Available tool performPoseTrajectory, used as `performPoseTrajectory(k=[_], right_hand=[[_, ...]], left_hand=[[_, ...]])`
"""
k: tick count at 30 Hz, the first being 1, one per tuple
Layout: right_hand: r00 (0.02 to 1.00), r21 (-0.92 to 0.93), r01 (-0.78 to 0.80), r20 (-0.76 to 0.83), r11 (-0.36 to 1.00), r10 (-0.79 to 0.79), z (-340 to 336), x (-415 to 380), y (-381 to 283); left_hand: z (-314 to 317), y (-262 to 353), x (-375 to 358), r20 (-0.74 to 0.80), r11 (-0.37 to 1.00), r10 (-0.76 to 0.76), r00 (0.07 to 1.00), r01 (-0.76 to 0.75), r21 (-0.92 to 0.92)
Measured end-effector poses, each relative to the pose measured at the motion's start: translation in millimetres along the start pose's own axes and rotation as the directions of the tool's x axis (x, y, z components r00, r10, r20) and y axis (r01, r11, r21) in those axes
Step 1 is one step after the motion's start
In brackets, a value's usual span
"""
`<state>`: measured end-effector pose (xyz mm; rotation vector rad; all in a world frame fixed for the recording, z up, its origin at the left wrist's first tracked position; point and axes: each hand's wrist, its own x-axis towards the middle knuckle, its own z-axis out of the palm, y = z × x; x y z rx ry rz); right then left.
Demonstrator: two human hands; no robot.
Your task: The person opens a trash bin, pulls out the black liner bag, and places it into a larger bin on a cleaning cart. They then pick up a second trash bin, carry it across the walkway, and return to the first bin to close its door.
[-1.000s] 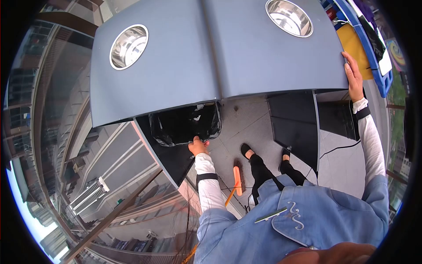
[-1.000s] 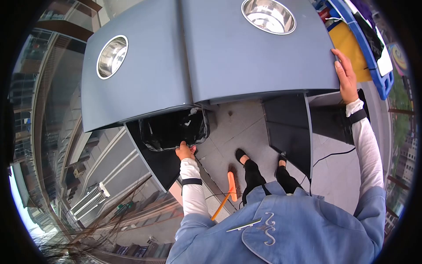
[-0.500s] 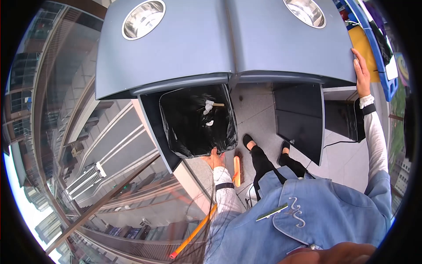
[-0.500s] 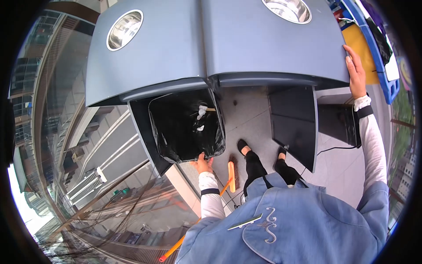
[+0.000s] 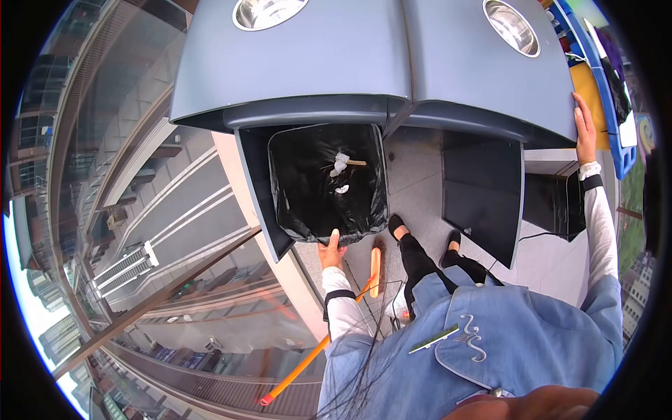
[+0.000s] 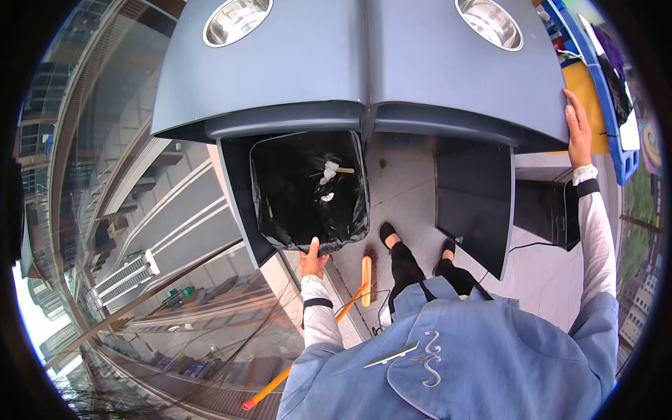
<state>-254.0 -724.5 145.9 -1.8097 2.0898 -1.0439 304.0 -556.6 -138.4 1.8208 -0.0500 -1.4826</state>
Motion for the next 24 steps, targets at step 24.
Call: performPoseTrajectory(k=[24], right_hand=[[0.999, 0.019, 0.045, -0.003, 0.999, -0.045, 1.2, 2.5, -4.9]], left_hand=[[48.1, -7.2, -67.9, -0.387, 0.979, -0.012, 0.922, -0.069, -0.192]])
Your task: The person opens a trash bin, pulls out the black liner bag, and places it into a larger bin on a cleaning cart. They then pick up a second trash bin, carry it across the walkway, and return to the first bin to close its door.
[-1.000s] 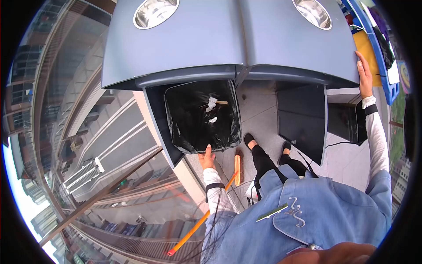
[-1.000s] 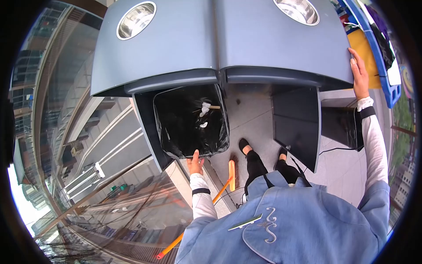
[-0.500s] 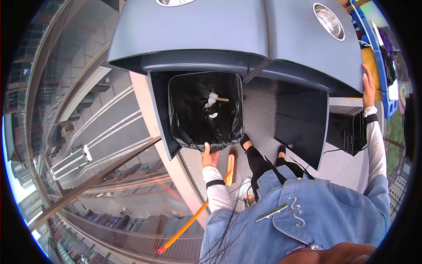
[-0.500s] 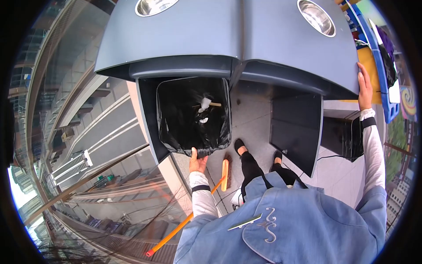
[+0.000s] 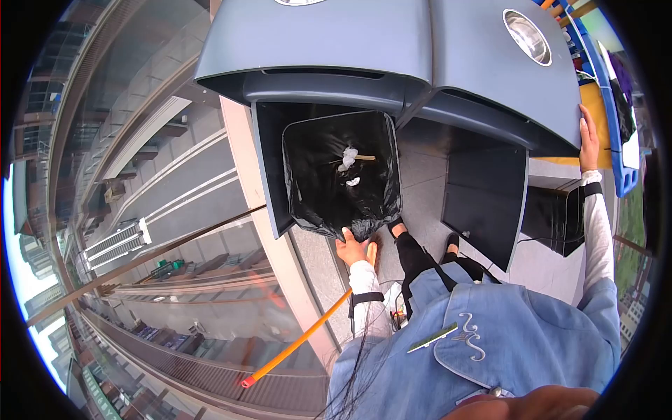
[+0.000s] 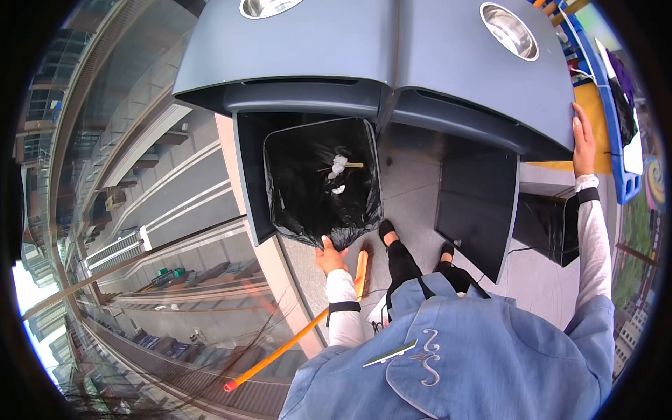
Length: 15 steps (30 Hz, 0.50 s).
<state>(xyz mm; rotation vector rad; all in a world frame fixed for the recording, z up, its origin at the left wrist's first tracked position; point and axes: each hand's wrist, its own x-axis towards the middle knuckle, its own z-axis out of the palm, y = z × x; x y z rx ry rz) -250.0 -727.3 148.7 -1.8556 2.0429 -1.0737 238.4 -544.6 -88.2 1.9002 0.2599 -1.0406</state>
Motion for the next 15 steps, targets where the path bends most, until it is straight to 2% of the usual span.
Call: performPoseTrajectory(k=[1, 3, 4, 5, 7, 9, 11, 13, 15], right_hand=[[1.000, 0.007, 0.009, 0.008, 1.000, -0.009, 0.4, 0.2, -2.3], [1.000, -0.021, 0.017, 0.014, 1.000, -0.017, 0.2, 0.3, -6.8], [1.000, -0.028, 0.017, 0.017, 0.999, -0.016, -1.4, -0.1, 1.4], [1.000, -0.028, 0.012, 0.029, 1.000, -0.011, -1.9, -0.6, -0.6], [0.999, -0.012, 0.021, 0.044, 1.000, -0.020, -0.6, -0.1, 3.4], [0.997, -0.046, 0.063, 0.055, 0.997, -0.060, 0.7, 0.9, 3.0], [0.993, -0.086, 0.099, 0.066, 0.991, -0.094, -0.8, 1.1, 4.5], [0.995, -0.131, 0.084, 0.061, 0.988, -0.077, -0.6, 1.6, 3.9], [0.994, -0.130, 0.089, 0.072, 0.988, -0.080, -0.4, 1.1, 3.4]], left_hand=[[0.1, 2.3, -5.4, -0.010, 1.000, -0.001, 1.000, 0.001, -0.010], [-4.2, 2.9, -12.1, 0.006, 0.981, -0.050, 0.999, 0.050, -0.189], [-20.6, -6.4, -0.1, 0.300, 0.896, -0.022, 0.954, 0.152, -0.418], [-27.7, -12.0, 3.7, 0.284, 0.887, -0.023, 0.958, 0.151, -0.437], [-35.1, -21.5, 14.6, 0.487, 0.690, -0.020, 0.873, 0.364, -0.625], [-39.7, -32.2, 27.8, 0.506, 0.703, -0.033, 0.862, 0.380, -0.601], [-40.3, -38.5, 32.1, 0.517, 0.679, 0.048, 0.854, 0.352, -0.644], [-40.8, -36.5, 35.9, 0.556, 0.621, 0.029, 0.831, 0.421, -0.661], [-37.6, -28.4, 35.0, 0.557, 0.664, 0.090, 0.826, 0.366, -0.652]])
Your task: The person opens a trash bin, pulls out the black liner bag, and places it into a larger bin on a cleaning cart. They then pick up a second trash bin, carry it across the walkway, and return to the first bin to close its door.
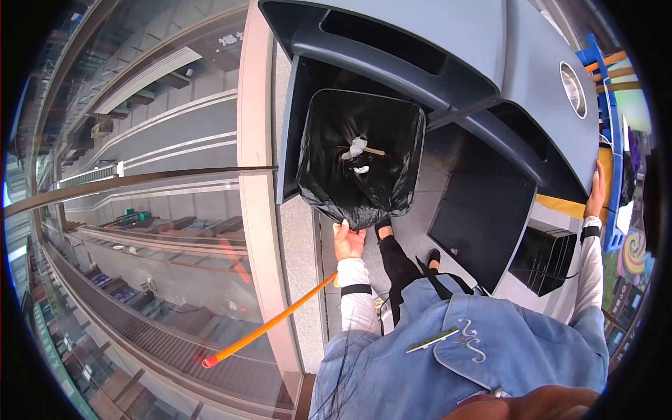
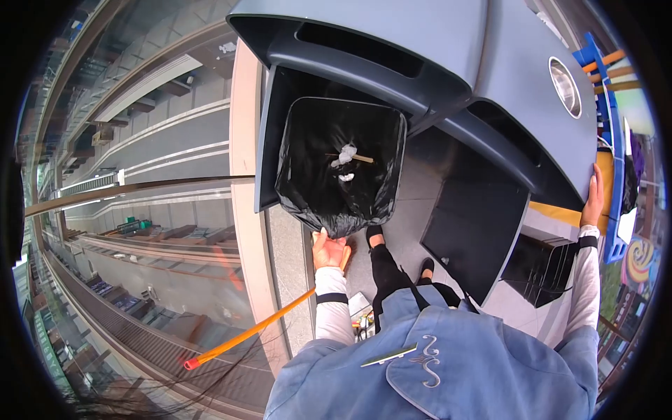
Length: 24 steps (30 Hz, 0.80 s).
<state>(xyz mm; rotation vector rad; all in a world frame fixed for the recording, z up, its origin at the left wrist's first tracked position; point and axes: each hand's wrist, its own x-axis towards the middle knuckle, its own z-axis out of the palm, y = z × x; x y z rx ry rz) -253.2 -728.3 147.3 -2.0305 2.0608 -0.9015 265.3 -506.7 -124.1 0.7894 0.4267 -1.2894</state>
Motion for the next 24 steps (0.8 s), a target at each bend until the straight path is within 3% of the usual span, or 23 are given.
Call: performPoseTrajectory(k=[2, 5, 6, 7, 8, 9, 10, 12, 13, 14, 16, 20, 22, 24], right_hand=[[0.999, -0.018, -0.032, -0.007, 0.999, 0.032, 0.3, -0.9, -1.8], [1.000, -0.020, -0.030, -0.002, 0.999, 0.030, 1.4, -0.5, -2.6], [0.998, -0.008, -0.057, -0.013, 0.998, 0.057, 2.5, -0.5, -5.5], [0.997, 0.014, -0.073, -0.023, 0.997, 0.073, 3.4, 0.5, -3.2], [0.998, 0.012, -0.064, -0.024, 0.998, 0.064, 3.8, 0.8, -1.2], [0.997, 0.009, -0.076, -0.024, 0.997, 0.076, 3.7, 1.1, 1.1], [0.996, 0.006, -0.090, -0.023, 0.996, 0.090, 3.1, 1.2, 3.4], [0.998, -0.012, -0.061, -0.010, 0.998, 0.061, 3.4, 2.3, 4.2], [0.997, 0.000, -0.070, -0.015, 0.998, 0.070, 4.0, 2.1, 1.7], [0.996, 0.009, -0.084, -0.019, 0.996, 0.084, 3.7, -0.6, -0.7], [0.994, 0.003, -0.104, -0.022, 0.995, 0.104, 4.5, -3.1, -9.2], [0.995, -0.010, -0.092, -0.029, 0.996, 0.092, 3.1, -0.9, -1.2], [0.993, 0.011, -0.113, -0.038, 0.994, 0.113, 3.4, -2.2, 0.0], [0.996, 0.009, -0.086, -0.025, 0.996, 0.086, 4.1, -2.1, -4.2]], left_hand=[[8.3, 3.8, -1.8, -0.021, 1.000, 0.025, 0.999, -0.025, -0.012], [-6.4, 6.2, 2.7, -0.126, 0.972, 0.042, 0.991, -0.011, 0.233], [-21.2, 0.2, 7.6, -0.127, 0.975, 0.047, 0.991, -0.018, 0.223], [-39.4, -10.5, 15.5, -0.150, 0.876, 0.178, 0.972, -0.087, 0.474], [-52.7, -18.7, 19.6, -0.139, 0.709, 0.305, 0.942, -0.127, 0.693], [-59.9, -22.3, 18.8, 0.024, 0.259, 0.523, 0.852, -0.185, 0.948], [-51.6, -19.3, 14.3, 0.021, 0.266, 0.523, 0.852, -0.186, 0.946], [-19.8, -0.3, -4.7, 0.461, -0.244, 0.630, 0.625, -0.405, 0.881], [-20.3, 5.8, -11.2, 0.335, -0.050, 0.527, 0.781, -0.366, 0.929], [-23.0, 7.5, -10.1, 0.335, -0.052, 0.521, 0.785, -0.362, 0.931], [-27.3, 9.5, -10.6, 0.039, 0.629, 0.248, 0.968, -0.192, 0.753], [-18.1, 11.5, -7.7, -0.012, 0.758, 0.128, 0.992, -0.089, 0.646], [-15.5, 13.4, -9.8, -0.040, 0.748, 0.064, 0.997, -0.022, 0.663], [-10.0, 12.1, -18.7, -0.173, 0.840, -0.042, 0.984, 0.128, 0.527]])
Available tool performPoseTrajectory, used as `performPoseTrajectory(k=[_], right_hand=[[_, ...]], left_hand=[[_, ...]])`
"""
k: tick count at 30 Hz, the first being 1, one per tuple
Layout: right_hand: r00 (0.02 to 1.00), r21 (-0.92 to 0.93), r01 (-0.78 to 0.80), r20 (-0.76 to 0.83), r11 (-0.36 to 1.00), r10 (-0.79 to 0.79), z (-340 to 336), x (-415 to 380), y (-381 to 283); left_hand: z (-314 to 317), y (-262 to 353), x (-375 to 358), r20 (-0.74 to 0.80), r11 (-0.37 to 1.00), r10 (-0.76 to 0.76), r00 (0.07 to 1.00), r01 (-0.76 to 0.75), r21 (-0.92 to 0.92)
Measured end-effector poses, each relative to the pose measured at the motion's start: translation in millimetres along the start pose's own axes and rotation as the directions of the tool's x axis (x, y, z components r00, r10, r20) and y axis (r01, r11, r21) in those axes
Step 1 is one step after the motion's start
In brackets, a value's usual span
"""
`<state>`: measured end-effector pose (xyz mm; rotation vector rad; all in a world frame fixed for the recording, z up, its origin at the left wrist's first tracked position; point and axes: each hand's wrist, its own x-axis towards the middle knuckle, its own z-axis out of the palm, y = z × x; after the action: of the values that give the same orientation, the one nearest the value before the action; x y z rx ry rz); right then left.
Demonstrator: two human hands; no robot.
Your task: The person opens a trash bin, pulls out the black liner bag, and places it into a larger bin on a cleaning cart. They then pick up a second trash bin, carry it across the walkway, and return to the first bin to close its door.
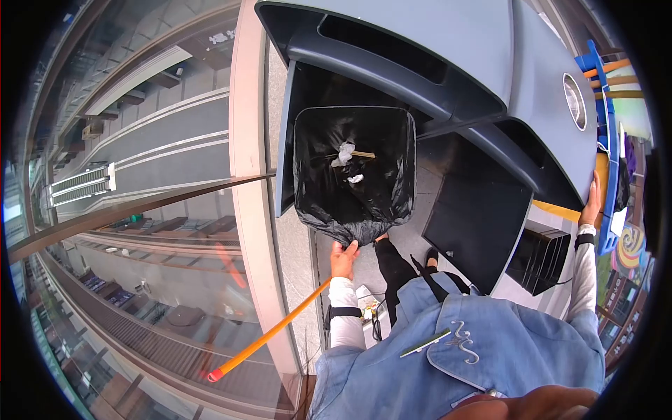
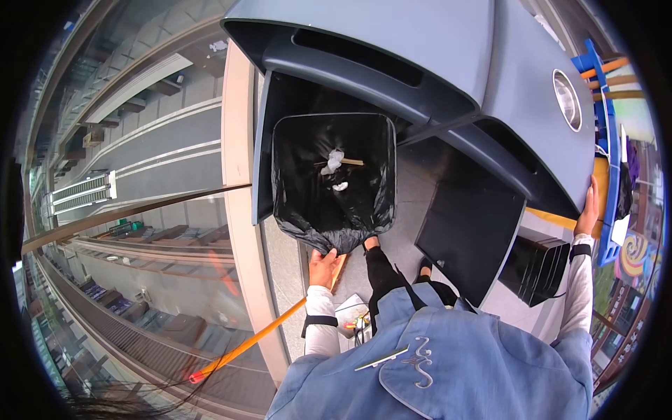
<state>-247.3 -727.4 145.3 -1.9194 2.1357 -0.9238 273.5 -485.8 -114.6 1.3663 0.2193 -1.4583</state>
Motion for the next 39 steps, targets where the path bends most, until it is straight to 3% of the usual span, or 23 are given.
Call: performPoseTrajectory(k=[5, 8, 10, 12, 16, 17, 18, 21, 22, 24, 25, 26, 27, 28, 29, 30, 32, 33, 34, 36, 37, 38, 39], right_hand=[[1.000, 0.014, -0.022, -0.005, 1.000, 0.022, 2.3, -1.2, -12.4], [1.000, 0.008, -0.008, -0.015, 1.000, 0.008, 4.4, -1.7, -13.5], [1.000, -0.004, 0.001, -0.025, 1.000, -0.001, 2.2, -1.0, -10.7], [0.999, 0.017, -0.011, -0.030, 1.000, 0.012, 2.0, -0.9, -8.2], [0.998, 0.136, -0.049, -0.029, 0.990, 0.053, 1.2, -1.0, -4.8], [0.997, 0.150, -0.058, -0.048, 0.987, 0.066, 1.9, -1.7, -5.5], [0.997, 0.148, -0.057, -0.049, 0.987, 0.065, 2.1, -1.3, -4.0], [0.999, 0.097, -0.005, -0.047, 0.995, 0.009, 1.6, -1.5, -4.5], [0.998, 0.077, -0.011, -0.054, 0.997, 0.015, 2.2, -2.2, -9.4], [0.998, 0.060, -0.018, -0.060, 0.998, 0.022, 1.8, -2.3, -12.3], [0.998, 0.069, -0.026, -0.061, 0.997, 0.030, 1.6, -2.4, -12.0], [0.997, 0.078, -0.033, -0.062, 0.996, 0.038, 1.3, -3.2, -10.3], [0.997, 0.080, -0.034, -0.063, 0.996, 0.039, 1.4, -3.6, -7.9], [0.998, 0.104, -0.028, -0.061, 0.994, 0.034, 1.1, -4.1, -5.8], [0.998, 0.127, -0.020, -0.059, 0.992, 0.027, 0.3, -3.2, -4.0], [0.998, 0.126, -0.018, -0.062, 0.992, 0.026, 0.1, -2.1, -3.6], [0.998, 0.083, 0.000, -0.067, 0.997, 0.006, 0.3, -3.1, -3.1], [0.997, 0.160, -0.026, -0.073, 0.987, 0.038, 1.0, -3.1, -2.3], [0.996, 0.157, -0.031, -0.074, 0.987, 0.043, 1.1, -3.9, -5.2], [0.992, 0.190, -0.077, -0.082, 0.979, 0.094, 2.0, -4.4, -11.7], [0.994, 0.195, -0.056, -0.076, 0.979, 0.072, 1.3, -3.0, -3.0], [0.994, 0.195, -0.057, -0.076, 0.979, 0.073, 1.2, -3.6, -0.8], [0.993, 0.212, -0.068, -0.075, 0.975, 0.086, 1.9, -3.4, -0.4]], left_hand=[[-4.1, -3.1, -22.8, 0.159, 0.990, -0.105, 0.982, 0.118, -0.074], [-15.9, -8.6, -13.8, 0.109, 0.983, -0.182, 0.977, 0.181, 0.021], [-14.8, -7.6, -14.7, 0.142, 0.982, -0.178, 0.974, 0.166, 0.089], [-2.1, 3.2, -28.4, 0.261, 0.950, 0.026, 0.965, -0.105, 0.293], [-4.3, -6.8, -17.3, 0.211, 0.926, 0.084, 0.974, -0.154, 0.344], [-1.8, -7.3, -18.3, 0.132, 0.930, -0.010, 0.991, -0.040, 0.365], [-1.3, -8.2, -20.0, 0.134, 0.931, -0.011, 0.991, -0.039, 0.364], [0.7, -9.0, -26.0, 0.069, 0.992, -0.118, 0.991, 0.121, -0.045], [0.5, -5.8, -28.0, 0.070, 0.991, -0.119, 0.990, 0.123, -0.044], [-5.7, 5.4, -28.8, 0.209, 0.940, -0.210, 0.955, 0.256, -0.226], [-9.3, 6.6, -22.9, 0.111, 0.955, -0.274, 0.955, 0.283, -0.083], [-0.6, 6.8, -19.5, 0.108, 0.956, -0.272, 0.956, 0.281, -0.079], [12.2, 4.4, -14.3, -0.035, 0.959, -0.144, 0.989, 0.149, 0.242], [19.2, 2.2, -12.9, -0.127, 0.834, 0.026, 0.992, 0.049, 0.549], [-24.8, -35.2, 25.6, 0.103, 0.669, 0.254, 0.962, -0.251, 0.699], [-22.0, -35.3, 19.0, 0.106, 0.669, 0.255, 0.961, -0.254, 0.698], [-0.4, -23.2, -5.1, 0.144, 0.952, 0.185, 0.972, -0.213, 0.217], [11.3, -18.1, -16.6, 0.067, 0.993, 0.107, 0.992, -0.110, 0.052], [6.4, -20.1, -18.0, 0.069, 0.993, 0.102, 0.992, -0.106, 0.057], [-7.8, -22.7, -19.5, -0.045, 0.986, -0.163, 0.986, 0.161, -0.043], [-4.2, -24.6, -24.9, -0.158, 0.974, -0.192, 0.969, 0.169, -0.150], [-11.5, -30.0, -26.0, -0.158, 0.974, -0.193, 0.968, 0.170, -0.149], [-29.2, -38.7, -24.9, -0.158, 0.943, -0.290, 0.944, 0.255, -0.213]])
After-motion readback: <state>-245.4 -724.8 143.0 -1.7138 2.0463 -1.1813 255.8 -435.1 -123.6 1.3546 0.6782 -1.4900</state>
